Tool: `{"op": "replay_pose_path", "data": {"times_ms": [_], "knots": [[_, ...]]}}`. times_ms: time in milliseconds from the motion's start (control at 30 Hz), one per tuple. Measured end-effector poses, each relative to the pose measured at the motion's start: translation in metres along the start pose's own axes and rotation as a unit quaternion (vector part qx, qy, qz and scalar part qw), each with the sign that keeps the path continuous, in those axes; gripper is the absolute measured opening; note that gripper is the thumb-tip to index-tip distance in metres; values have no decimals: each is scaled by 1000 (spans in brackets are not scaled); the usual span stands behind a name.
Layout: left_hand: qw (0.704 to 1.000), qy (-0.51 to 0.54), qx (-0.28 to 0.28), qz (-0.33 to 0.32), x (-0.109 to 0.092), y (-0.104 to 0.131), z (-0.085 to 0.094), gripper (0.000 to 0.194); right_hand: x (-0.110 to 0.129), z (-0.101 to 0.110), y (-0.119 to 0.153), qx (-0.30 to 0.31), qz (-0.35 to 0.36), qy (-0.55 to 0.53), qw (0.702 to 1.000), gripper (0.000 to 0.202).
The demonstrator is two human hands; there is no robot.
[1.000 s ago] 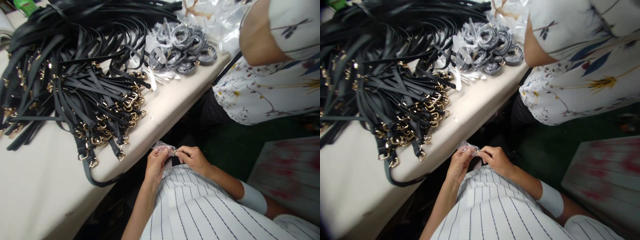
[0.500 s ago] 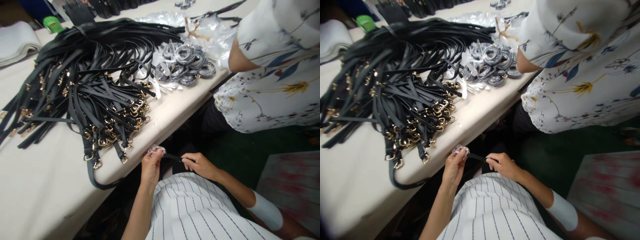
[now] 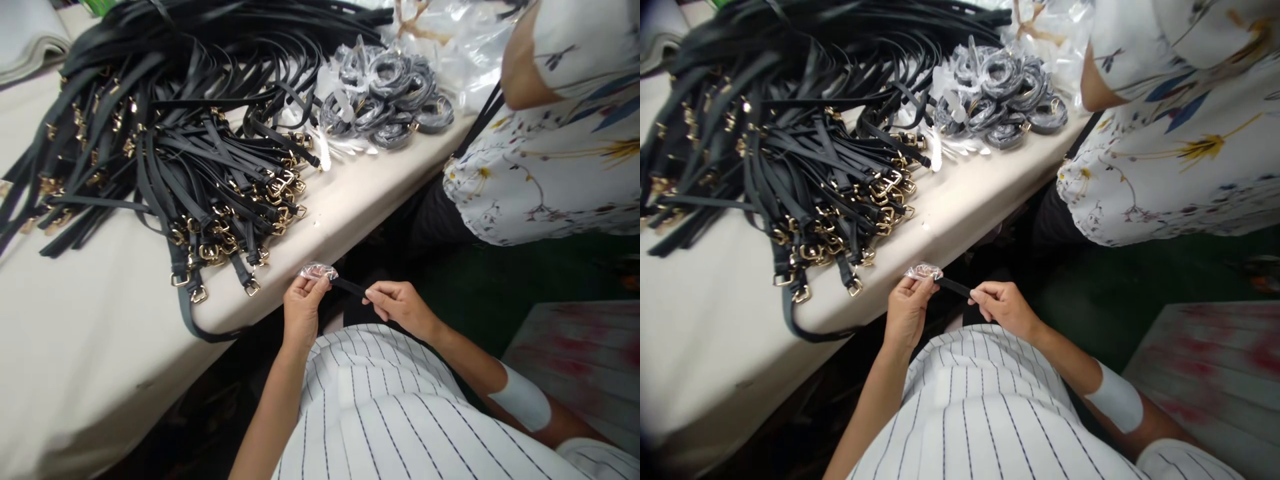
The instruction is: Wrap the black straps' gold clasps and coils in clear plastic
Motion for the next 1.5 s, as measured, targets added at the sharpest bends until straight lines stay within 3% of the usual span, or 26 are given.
{"op": "replay_pose_path", "data": {"times_ms": [200, 367, 567, 767, 933, 1167, 1500], "knots": [[1000, -7, -8, -4, 3, 4, -2, 28, 6, -19, 11, -80, 0, 12, 997, 37], [996, -18, -76, -29, 10, 10, -8, 37, 7, -33, 21, -118, 13, 28, 993, 34], [992, -60, -106, -45, 16, 12, -16, 46, 1, -37, 18, -122, 2, 33, 992, 35], [981, -121, -135, -70, 26, 15, -13, 40, -1, -39, 14, -83, -23, 16, 996, 35], [966, -214, -95, -105, 33, 16, -5, 21, 1, -44, 11, -68, 8, 15, 998, 34], [939, -314, -53, -127, 39, 15, 11, 25, 3, -45, 6, -66, 15, 21, 998, 35], [888, -420, -34, -184, 45, 7, 17, 22, 3, -44, 7, -55, 2, 46, 997, 34]]}}
Point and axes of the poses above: each hand's wrist, its own y-axis away from the middle knuckle, its own z-axis out of the back of the hand, x = y × z, the point moved 1 cm from there along -y, towards the middle knuckle, and after that the axes turned 12 degrees about x, right-handed, at the moved point
